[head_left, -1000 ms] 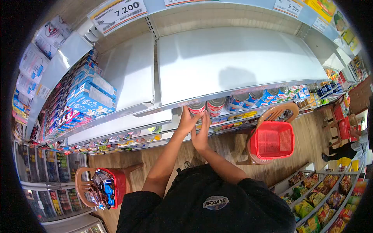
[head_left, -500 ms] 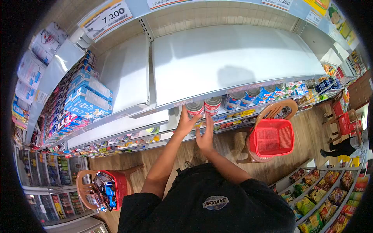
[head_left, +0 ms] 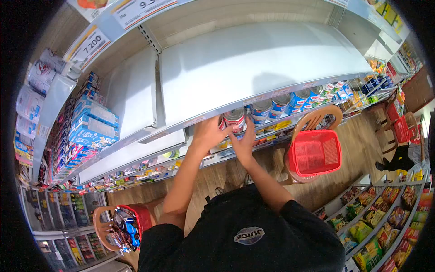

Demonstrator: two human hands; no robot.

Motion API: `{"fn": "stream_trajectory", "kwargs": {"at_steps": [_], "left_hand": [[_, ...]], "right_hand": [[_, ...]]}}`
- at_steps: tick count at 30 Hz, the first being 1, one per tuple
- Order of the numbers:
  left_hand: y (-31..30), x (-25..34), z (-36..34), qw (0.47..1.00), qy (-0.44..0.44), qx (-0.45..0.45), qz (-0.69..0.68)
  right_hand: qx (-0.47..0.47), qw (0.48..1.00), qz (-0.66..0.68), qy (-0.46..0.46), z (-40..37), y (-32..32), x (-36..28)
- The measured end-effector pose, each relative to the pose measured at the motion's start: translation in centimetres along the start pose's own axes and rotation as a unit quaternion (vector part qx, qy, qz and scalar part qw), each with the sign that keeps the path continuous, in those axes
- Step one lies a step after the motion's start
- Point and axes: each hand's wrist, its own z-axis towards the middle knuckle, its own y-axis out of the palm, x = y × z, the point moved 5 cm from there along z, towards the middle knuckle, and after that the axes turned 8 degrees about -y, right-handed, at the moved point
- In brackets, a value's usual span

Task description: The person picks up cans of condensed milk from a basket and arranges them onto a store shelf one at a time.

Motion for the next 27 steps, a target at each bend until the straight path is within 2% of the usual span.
{"fn": "stream_trajectory", "kwargs": {"at_steps": [1,2,6,11,15,18,20,21,22,23,24,25,26,27], "left_hand": [[0.8,0.2,0.8,0.995,-0.005,-0.090,0.031],[1.6,-0.3,1.5,0.988,-0.037,-0.141,0.048],[1.9,0.5,2.3,0.987,-0.053,-0.148,0.041],[1.6,1.2,2.1,0.975,-0.126,-0.180,0.031],[1.5,1.3,2.2,0.984,-0.096,-0.147,0.038],[1.4,1.1,2.2,0.971,-0.134,-0.195,0.026],[0.9,1.1,1.7,0.985,-0.052,-0.162,0.041],[0.8,0.4,1.1,0.984,-0.054,-0.162,0.041],[0.3,-0.5,0.4,0.990,-0.075,-0.113,0.040],[0.0,-1.3,-0.5,0.993,-0.094,-0.064,0.039],[0.5,-1.8,-1.5,0.993,-0.094,-0.064,0.041],[0.3,-2.3,-2.6,0.995,-0.094,-0.003,-0.029],[0.4,-3.1,-3.5,0.989,-0.094,0.059,-0.099],[1.4,-3.7,-4.0,0.989,-0.095,0.059,-0.098]], "right_hand": [[0.002,1.000,0.000,0.002,0.2,0.1,0.0],[-0.008,1.000,-0.026,0.008,0.4,0.2,0.0],[-0.014,0.999,-0.027,0.023,0.8,0.0,0.3],[-0.013,1.000,-0.016,0.010,0.7,-0.4,0.7],[-0.008,1.000,-0.015,-0.003,0.9,-0.4,0.6],[-0.002,1.000,0.003,-0.009,1.1,-0.7,0.5],[-0.005,1.000,-0.004,-0.003,0.9,-0.6,0.8],[-0.009,1.000,-0.012,0.003,0.7,-0.5,1.1],[-0.010,1.000,-0.011,0.004,0.1,-0.7,1.0],[0.029,1.000,0.000,-0.008,-0.8,-1.4,0.7],[0.069,0.997,0.012,-0.021,-1.7,-2.0,0.3],[0.070,0.997,0.013,-0.021,-2.6,-2.3,0.1],[0.014,0.999,0.023,-0.035,-3.7,-2.1,-0.4],[-0.043,0.997,0.033,-0.050,-4.2,-1.6,-0.7]]}}
